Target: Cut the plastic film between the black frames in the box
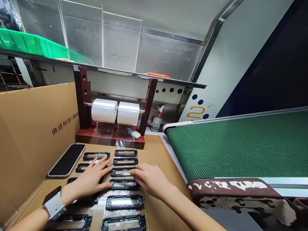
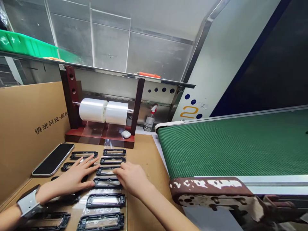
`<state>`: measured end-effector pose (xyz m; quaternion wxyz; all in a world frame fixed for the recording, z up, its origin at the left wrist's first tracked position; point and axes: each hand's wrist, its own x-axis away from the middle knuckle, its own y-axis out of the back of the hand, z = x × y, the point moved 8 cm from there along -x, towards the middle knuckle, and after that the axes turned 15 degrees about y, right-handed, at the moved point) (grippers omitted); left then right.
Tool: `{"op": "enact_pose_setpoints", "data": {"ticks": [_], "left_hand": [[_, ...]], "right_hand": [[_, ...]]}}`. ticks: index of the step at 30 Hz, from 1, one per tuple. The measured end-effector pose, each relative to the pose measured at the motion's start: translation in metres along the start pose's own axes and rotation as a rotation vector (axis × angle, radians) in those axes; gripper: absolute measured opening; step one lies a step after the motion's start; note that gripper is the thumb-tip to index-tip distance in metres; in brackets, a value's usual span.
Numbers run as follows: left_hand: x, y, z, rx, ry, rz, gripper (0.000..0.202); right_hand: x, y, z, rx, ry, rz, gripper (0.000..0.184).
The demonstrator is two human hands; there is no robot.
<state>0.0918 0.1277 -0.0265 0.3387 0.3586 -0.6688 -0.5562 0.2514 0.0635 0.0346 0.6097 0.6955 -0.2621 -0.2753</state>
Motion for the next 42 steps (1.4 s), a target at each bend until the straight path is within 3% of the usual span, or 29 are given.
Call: {"op": "enact_pose_setpoints", "data": {"ticks": [5,10,32,42], "left_hand": [[0.002,0.003,-0.002,-0.011,0.018,0.006,0.058],[0.001,0.005,-0.004,-0.005,0.025,0.019,0.061],[0.0,0.003,-0.002,-0.009,0.028,0.045,0.064],[-0.001,0.003,-0.002,-0.01,0.032,0.042,0.064]], "right_hand": [[-0.033,-0.022,0.007,-0.027,0.073,0.01,0.018],[-0.041,-0.026,0.008,-0.045,0.109,0.042,0.021],[-0.007,-0.016,-0.02,-0.026,0.052,0.16,0.016],[0.023,-0.01,-0.038,0.043,0.015,0.2,0.016]]}}
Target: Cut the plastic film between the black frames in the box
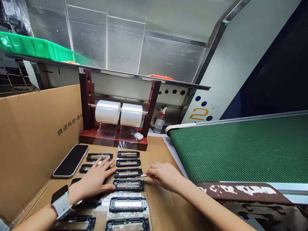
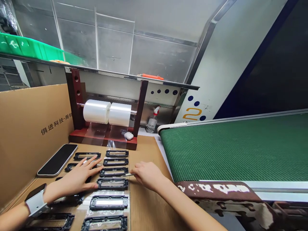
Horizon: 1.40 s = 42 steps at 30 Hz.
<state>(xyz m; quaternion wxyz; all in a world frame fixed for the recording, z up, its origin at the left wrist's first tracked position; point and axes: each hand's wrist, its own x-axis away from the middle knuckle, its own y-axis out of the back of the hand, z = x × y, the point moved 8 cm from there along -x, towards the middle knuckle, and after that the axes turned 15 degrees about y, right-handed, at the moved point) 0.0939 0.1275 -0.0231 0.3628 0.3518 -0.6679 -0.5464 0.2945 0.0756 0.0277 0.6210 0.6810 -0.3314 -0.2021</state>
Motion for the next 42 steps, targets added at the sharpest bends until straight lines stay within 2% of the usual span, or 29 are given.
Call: {"op": "enact_pose_setpoints", "data": {"ticks": [6,10,14,21,26,42], "left_hand": [[0.002,0.002,-0.002,-0.007,-0.006,-0.002,0.062],[-0.006,0.008,0.002,-0.008,0.001,-0.016,0.059],[-0.024,0.012,0.009,-0.015,0.042,-0.052,0.056],[-0.038,0.006,0.009,-0.041,0.033,-0.038,0.062],[-0.039,0.008,0.009,-0.045,0.042,-0.032,0.063],[-0.039,0.01,0.008,-0.037,0.034,0.001,0.065]], "right_hand": [[0.023,0.003,-0.013,0.014,-0.029,0.017,0.017],[0.025,0.014,-0.015,0.009,-0.059,-0.031,0.015],[-0.001,0.021,-0.007,-0.008,-0.077,-0.109,0.019],[-0.07,0.008,0.007,-0.068,0.029,-0.149,0.02],[-0.089,0.001,0.006,-0.097,0.074,-0.145,0.021],[-0.06,0.005,-0.02,-0.09,0.085,-0.051,0.019]]}}
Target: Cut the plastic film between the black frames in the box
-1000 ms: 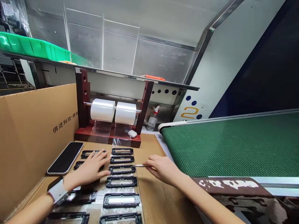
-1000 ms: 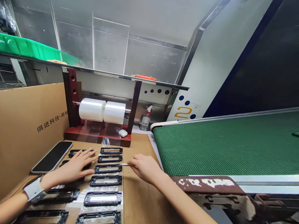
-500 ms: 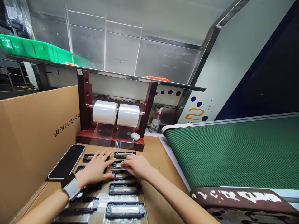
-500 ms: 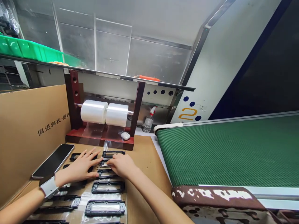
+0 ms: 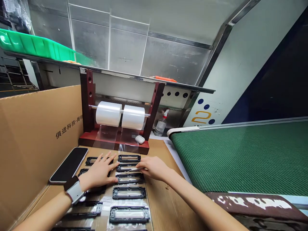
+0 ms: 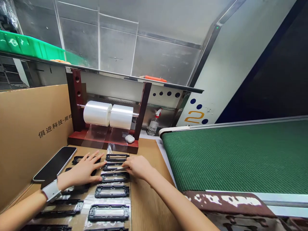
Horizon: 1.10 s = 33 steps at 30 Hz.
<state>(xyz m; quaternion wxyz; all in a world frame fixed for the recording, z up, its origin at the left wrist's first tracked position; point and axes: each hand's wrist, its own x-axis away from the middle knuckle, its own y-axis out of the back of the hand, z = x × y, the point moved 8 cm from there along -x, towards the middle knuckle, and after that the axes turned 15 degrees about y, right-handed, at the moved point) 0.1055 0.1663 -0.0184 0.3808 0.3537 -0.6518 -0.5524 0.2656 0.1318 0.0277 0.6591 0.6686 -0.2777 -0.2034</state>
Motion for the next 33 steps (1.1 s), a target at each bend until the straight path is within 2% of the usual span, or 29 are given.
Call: {"op": "enact_pose_setpoints", "data": {"ticks": [12,19,22,25,29,33], "left_hand": [[-0.002,-0.002,0.002,-0.009,-0.004,0.0,0.065],[-0.006,0.006,-0.004,-0.026,-0.023,-0.019,0.064],[-0.016,0.013,-0.004,-0.027,-0.011,-0.056,0.062],[-0.029,0.017,-0.002,-0.034,0.022,-0.093,0.058],[-0.038,0.013,0.001,-0.042,0.033,-0.109,0.06],[-0.041,0.01,0.004,-0.045,0.037,-0.099,0.062]], "right_hand": [[0.034,0.008,-0.018,0.083,-0.068,0.053,0.02],[0.054,0.02,-0.03,0.105,-0.099,0.055,0.017],[0.041,0.025,-0.028,0.105,-0.117,-0.003,0.018],[0.017,0.024,-0.023,0.096,-0.116,-0.05,0.019],[-0.016,0.017,-0.017,0.079,-0.087,-0.08,0.019],[-0.036,0.009,-0.016,0.065,-0.063,-0.081,0.02]]}}
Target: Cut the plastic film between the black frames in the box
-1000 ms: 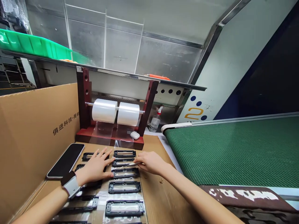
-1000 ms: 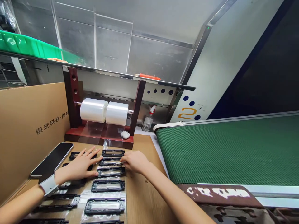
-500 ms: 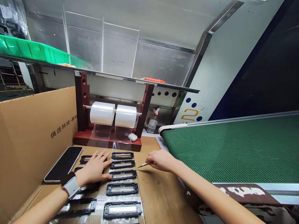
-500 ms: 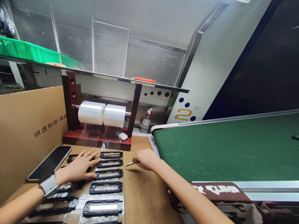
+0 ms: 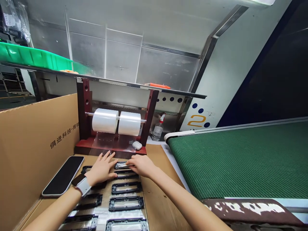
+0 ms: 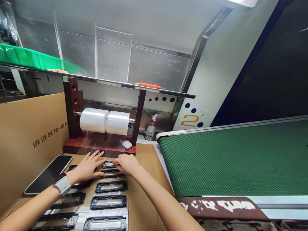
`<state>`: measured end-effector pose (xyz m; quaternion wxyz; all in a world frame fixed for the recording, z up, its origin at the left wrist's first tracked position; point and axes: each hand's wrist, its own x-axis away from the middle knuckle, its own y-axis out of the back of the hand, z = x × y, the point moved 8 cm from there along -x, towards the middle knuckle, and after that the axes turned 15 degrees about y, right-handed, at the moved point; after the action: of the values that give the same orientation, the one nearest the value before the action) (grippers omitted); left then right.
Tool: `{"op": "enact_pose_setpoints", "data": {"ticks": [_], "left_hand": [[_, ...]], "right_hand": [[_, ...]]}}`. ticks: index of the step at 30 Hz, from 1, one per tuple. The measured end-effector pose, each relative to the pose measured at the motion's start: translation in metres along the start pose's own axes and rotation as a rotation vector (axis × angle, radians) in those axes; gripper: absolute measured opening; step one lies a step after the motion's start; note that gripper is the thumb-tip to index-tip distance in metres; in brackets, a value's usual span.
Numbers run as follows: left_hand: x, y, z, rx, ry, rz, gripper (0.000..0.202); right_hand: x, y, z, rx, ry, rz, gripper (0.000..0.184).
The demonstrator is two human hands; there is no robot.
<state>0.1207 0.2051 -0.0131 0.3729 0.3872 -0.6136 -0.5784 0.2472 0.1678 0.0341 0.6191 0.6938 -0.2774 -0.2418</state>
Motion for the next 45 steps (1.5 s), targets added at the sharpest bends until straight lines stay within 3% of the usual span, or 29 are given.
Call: {"op": "enact_pose_setpoints", "data": {"ticks": [9,26,45], "left_hand": [[-0.003,0.001,-0.001,-0.01,-0.006,0.04,0.063],[-0.003,0.0,-0.004,-0.08,0.001,0.11,0.066],[-0.003,0.002,-0.004,-0.099,0.002,0.138,0.067]], "right_hand": [[-0.017,-0.013,0.003,-0.02,0.039,0.016,0.022],[-0.013,-0.008,-0.008,-0.012,0.083,0.081,0.022],[0.023,-0.005,-0.031,-0.007,0.055,0.115,0.021]]}}
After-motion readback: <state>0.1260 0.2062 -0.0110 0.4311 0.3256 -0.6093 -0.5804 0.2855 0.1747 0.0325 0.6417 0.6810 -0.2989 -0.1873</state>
